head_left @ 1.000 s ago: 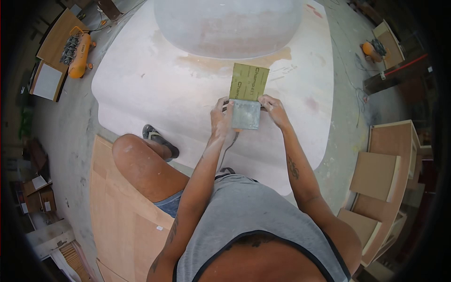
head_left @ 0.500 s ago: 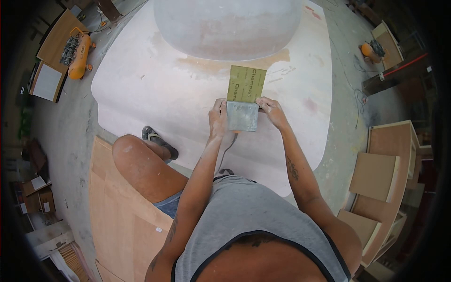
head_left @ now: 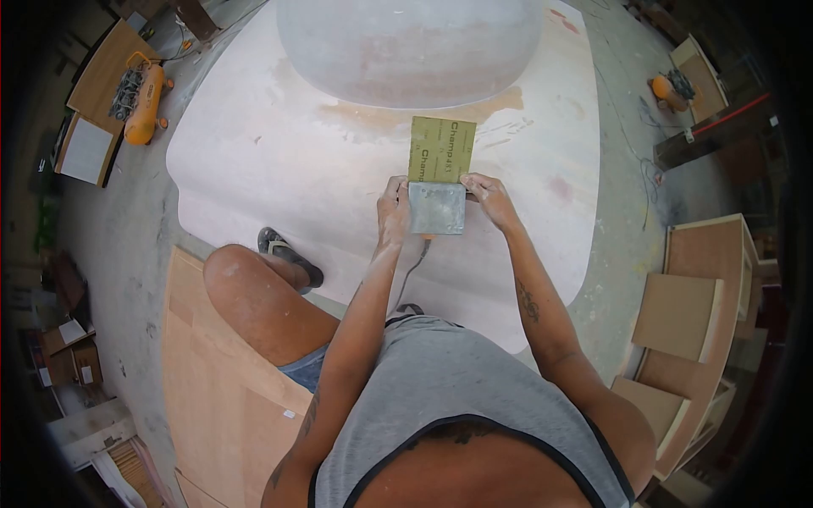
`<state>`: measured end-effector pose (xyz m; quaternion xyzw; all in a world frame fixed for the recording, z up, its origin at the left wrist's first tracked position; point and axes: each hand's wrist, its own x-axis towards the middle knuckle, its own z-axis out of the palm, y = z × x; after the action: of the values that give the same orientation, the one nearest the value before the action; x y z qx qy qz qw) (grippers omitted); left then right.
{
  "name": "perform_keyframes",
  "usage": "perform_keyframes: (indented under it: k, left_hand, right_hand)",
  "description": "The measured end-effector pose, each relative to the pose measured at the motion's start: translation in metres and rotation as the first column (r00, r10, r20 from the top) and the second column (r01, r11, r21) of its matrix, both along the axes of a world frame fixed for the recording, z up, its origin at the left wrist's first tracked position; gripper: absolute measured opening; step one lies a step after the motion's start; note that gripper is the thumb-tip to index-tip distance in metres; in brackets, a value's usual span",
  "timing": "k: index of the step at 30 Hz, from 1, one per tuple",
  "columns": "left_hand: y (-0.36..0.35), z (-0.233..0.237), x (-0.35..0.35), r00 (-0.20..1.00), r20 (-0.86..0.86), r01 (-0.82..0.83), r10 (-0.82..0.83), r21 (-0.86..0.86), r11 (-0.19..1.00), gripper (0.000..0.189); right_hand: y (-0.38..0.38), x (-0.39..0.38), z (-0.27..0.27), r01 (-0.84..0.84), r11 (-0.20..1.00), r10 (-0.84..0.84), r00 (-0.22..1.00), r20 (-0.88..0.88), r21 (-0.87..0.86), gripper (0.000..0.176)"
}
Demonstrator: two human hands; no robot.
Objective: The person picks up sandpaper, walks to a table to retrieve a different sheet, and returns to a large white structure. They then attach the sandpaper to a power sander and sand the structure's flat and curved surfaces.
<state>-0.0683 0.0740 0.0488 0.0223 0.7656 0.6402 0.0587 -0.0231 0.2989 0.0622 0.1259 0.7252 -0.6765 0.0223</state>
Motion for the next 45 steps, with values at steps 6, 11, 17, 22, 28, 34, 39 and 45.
perform_keyframes:
  k: [6, 11, 17, 22, 28, 34, 39, 45]
  left_hand:
    - [0.0, 0.007, 0.001, 1.0, 0.013, 0.005, -0.005, -0.005, 1.0, 0.029]
    - [0.002, -0.003, 0.009, 0.994, -0.081, -0.064, 0.068, 0.056, 0.996, 0.026]
    - [0.0, -0.005, 0.015, 0.992, -0.111, -0.053, 0.058, 0.05, 0.997, 0.025]
    - [-0.001, 0.009, 0.011, 0.981, -0.189, -0.045, 0.035, -0.052, 0.998, 0.027]
    - [-0.002, 0.009, 0.007, 0.988, -0.156, -0.018, 0.01, -0.053, 0.998, 0.031]
    - [0.001, -0.001, 0.007, 0.992, -0.109, -0.053, 0.055, 0.019, 0.998, 0.026]
    - [0.001, -0.01, 0.003, 0.996, -0.072, -0.05, 0.061, 0.145, 0.988, 0.023]
    - [0.001, -0.002, 0.001, 0.999, -0.01, -0.033, 0.034, 0.077, 0.996, 0.021]
  right_hand:
    - [0.001, -0.001, -0.003, -0.018, 0.997, 0.019, 1.0, -0.01, 0.077, 0.044]
    - [0.0, 0.0, -0.006, 0.007, 1.0, -0.007, 1.0, 0.003, 0.01, 0.043]
    - [-0.006, 0.002, -0.004, 0.024, 0.999, -0.025, 0.999, -0.032, -0.036, 0.042]
    - [-0.012, 0.002, -0.014, 0.054, 0.994, -0.049, 0.997, -0.058, 0.091, 0.041]
    - [-0.024, 0.007, -0.005, 0.129, 0.975, -0.108, 0.987, -0.119, 0.182, 0.038]
    - [-0.022, 0.009, -0.004, 0.108, 0.98, -0.089, 0.989, -0.121, 0.164, 0.04]
    - [-0.019, 0.009, -0.005, 0.089, 0.978, -0.079, 0.995, -0.063, 0.19, 0.043]
    - [-0.021, 0.012, -0.006, 0.124, 0.99, -0.122, 0.992, -0.043, 0.061, 0.044]
